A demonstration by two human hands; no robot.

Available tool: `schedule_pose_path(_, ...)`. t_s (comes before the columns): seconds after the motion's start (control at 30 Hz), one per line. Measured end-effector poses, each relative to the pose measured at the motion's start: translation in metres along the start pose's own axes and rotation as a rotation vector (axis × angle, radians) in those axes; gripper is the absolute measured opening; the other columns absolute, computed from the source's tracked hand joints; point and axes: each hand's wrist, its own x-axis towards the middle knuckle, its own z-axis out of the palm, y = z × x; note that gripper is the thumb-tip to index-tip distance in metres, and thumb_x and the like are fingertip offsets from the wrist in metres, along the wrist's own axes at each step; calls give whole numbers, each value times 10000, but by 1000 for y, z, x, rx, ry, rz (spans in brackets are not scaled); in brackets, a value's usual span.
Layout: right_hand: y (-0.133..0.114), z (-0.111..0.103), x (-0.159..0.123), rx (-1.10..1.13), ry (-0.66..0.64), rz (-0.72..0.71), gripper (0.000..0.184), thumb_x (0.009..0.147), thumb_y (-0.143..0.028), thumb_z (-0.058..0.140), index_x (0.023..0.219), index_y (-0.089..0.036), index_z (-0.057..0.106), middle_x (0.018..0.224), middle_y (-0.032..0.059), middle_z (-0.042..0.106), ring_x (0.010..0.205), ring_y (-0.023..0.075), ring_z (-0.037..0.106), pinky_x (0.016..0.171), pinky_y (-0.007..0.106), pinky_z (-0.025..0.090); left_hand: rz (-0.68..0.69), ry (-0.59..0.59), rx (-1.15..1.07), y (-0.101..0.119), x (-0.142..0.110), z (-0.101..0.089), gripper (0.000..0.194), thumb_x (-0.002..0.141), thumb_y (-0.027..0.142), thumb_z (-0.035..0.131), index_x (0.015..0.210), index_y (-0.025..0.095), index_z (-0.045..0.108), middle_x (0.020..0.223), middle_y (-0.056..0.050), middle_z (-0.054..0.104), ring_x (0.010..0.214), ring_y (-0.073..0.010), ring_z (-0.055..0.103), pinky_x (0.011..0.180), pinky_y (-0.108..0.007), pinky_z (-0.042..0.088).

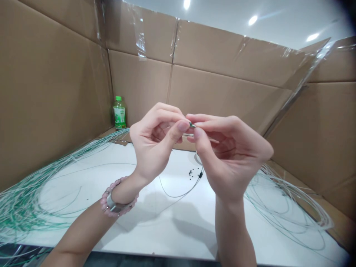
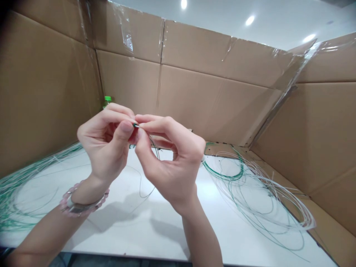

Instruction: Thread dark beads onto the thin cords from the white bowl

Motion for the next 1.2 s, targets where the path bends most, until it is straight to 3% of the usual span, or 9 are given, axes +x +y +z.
schedule_pose_path(0.33,-1,-4,0,-168,-7,-63,175,766,-51,658,790,-224,653,823,-5,707,748,138,702,596,239,628,74,4,71,2,0,1,88,845,172,661,759,185,672,756,7,601,566,-38,551,421,-163,443)
schedule_pose_path(0.57,-5,-8,2,-511,-44,-293,239,817,-26,609,813,-259,660,810,-27,734,796,129,710,646,217,611,316,-106,346,-4,8,-15,22,819,188,698,831,205,691,811,-3,635,677,-87,590,545,-230,507)
schedule_pose_path(0.63,-3,-12,3,-468,-49,-266,224,819,-31,624,822,-248,675,815,-26,744,794,131,714,665,222,609,329,-143,340,-5,10,-18,33,818,179,698,836,206,692,808,0,634,658,-79,589,523,-210,499)
schedule_pose_path(0.83,8,-22,7,-139,-118,-6,190,811,-84,674,856,-260,729,752,-66,736,681,101,687,608,212,589,247,-167,284,-5,9,-16,118,835,117,661,849,225,704,810,3,644,577,-46,573,463,-160,477)
schedule_pose_path(1.03,7,-16,7,-157,-122,0,168,788,-100,684,814,-264,710,738,-64,728,654,112,681,602,236,604,330,-183,386,-3,10,-17,70,824,126,655,804,187,683,772,-10,640,607,-68,560,484,-179,480)
schedule_pose_path(1.2,4,-18,8,-256,-133,101,140,752,-89,644,729,-226,626,723,-31,709,685,150,697,637,278,619,384,-182,475,-7,14,-21,53,838,199,658,789,211,643,770,7,618,617,-76,539,497,-195,449)
